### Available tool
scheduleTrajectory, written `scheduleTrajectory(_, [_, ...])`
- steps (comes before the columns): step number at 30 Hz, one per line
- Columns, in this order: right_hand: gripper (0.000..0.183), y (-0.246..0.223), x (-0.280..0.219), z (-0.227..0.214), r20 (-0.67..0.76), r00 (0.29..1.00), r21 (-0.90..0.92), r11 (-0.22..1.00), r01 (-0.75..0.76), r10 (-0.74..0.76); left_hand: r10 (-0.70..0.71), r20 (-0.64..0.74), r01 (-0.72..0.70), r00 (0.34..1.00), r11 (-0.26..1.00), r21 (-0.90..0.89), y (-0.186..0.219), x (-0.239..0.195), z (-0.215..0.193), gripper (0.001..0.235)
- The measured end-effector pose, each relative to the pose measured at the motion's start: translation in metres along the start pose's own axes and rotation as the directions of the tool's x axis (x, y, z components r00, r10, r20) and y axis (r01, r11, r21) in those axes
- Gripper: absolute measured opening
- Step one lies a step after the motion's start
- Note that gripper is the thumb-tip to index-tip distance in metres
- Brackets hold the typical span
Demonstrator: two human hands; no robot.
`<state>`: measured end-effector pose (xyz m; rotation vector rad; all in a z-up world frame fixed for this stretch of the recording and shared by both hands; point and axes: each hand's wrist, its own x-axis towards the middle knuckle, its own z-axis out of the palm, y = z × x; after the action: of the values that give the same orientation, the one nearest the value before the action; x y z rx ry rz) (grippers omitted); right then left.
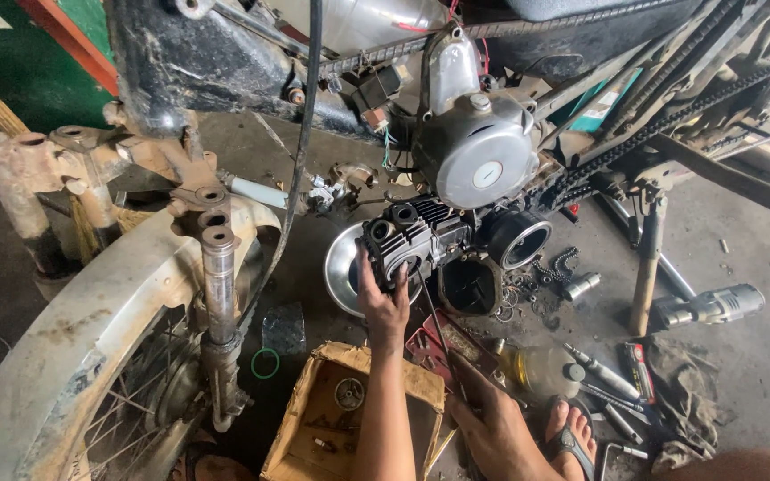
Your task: The person works on a motorcycle engine, using a wrench to tighten bolts on the cylinder head. They handle engine parts, including a piston and cylinder head, and use tools like a wrench and screwdriver to adjust components.
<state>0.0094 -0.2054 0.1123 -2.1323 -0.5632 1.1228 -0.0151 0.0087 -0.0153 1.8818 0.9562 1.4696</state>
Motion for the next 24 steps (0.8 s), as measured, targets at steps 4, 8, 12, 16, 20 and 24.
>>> scheduleTrajectory(4, [0.060,-0.015,-0.005,-0.006,0.064,0.998,0.090,0.996,-0.014,0.009,0.018,0.008,-0.018,1.000,1.000,-0.020,-0.007,-0.003,0.003,0.076])
scheduleTrajectory(8, [0.062,-0.022,-0.009,-0.010,0.150,0.987,0.373,0.922,-0.108,0.055,0.018,-0.011,-0.018,1.000,1.000,-0.013,-0.006,-0.002,0.003,0.072])
scheduleTrajectory(12, [0.051,-0.007,-0.002,-0.008,0.029,0.995,0.157,0.984,0.088,-0.094,-0.016,-0.008,0.016,1.000,1.000,-0.001,-0.002,-0.001,0.005,0.068])
scheduleTrajectory(16, [0.053,-0.025,-0.005,-0.018,0.061,0.992,0.132,0.986,0.098,-0.107,-0.014,-0.002,0.014,1.000,0.999,0.040,-0.010,-0.004,0.004,0.072])
scheduleTrajectory(20, [0.058,-0.019,0.002,-0.008,0.081,0.993,0.211,0.975,0.066,-0.085,0.003,-0.008,-0.003,1.000,1.000,0.028,-0.012,-0.004,0.003,0.070])
scheduleTrajectory(24, [0.058,-0.009,0.006,0.018,0.045,0.975,0.288,0.938,0.195,-0.216,0.001,-0.029,-0.002,1.000,1.000,-0.023,-0.006,-0.001,0.003,0.070])
